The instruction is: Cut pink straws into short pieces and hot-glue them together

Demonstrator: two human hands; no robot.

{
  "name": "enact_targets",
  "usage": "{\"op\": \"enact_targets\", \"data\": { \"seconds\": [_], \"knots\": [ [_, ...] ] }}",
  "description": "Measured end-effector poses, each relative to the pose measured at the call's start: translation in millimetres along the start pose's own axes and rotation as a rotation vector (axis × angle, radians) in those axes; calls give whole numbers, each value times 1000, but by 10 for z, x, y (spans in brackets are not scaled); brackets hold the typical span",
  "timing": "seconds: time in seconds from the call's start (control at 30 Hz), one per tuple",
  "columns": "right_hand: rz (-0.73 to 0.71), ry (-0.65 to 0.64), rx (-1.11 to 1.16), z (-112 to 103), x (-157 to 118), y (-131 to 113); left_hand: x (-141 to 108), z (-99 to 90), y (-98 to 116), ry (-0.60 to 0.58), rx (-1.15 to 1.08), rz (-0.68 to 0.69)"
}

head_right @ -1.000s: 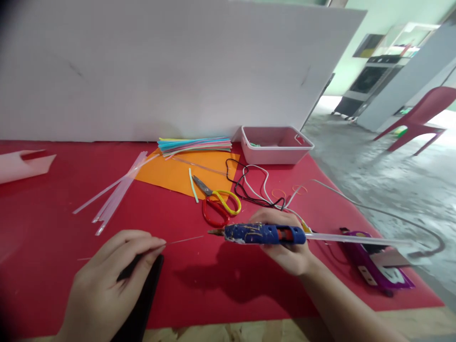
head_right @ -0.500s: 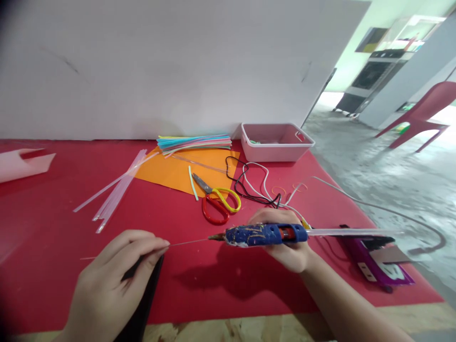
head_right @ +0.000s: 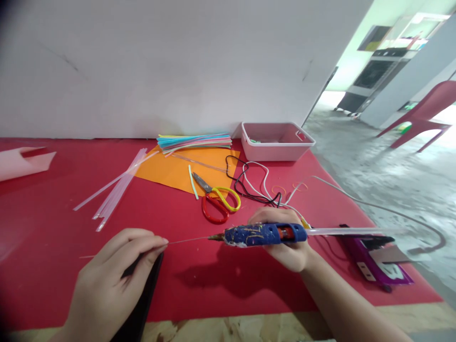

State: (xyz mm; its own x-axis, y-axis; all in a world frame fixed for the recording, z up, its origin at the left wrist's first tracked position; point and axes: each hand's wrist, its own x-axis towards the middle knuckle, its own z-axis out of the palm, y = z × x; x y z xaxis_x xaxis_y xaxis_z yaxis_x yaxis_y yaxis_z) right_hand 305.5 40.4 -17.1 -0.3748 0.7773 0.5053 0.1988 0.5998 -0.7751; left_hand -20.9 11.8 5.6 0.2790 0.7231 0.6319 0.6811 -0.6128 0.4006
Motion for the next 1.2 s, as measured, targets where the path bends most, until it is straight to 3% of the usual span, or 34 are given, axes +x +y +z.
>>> {"op": "enact_targets", "data": {
  "seconds": [1.2],
  "knots": [
    [-3, -8, -25, -37, 35, -36, -19, 6, -10, -27, -12, 13]
  ]
}}
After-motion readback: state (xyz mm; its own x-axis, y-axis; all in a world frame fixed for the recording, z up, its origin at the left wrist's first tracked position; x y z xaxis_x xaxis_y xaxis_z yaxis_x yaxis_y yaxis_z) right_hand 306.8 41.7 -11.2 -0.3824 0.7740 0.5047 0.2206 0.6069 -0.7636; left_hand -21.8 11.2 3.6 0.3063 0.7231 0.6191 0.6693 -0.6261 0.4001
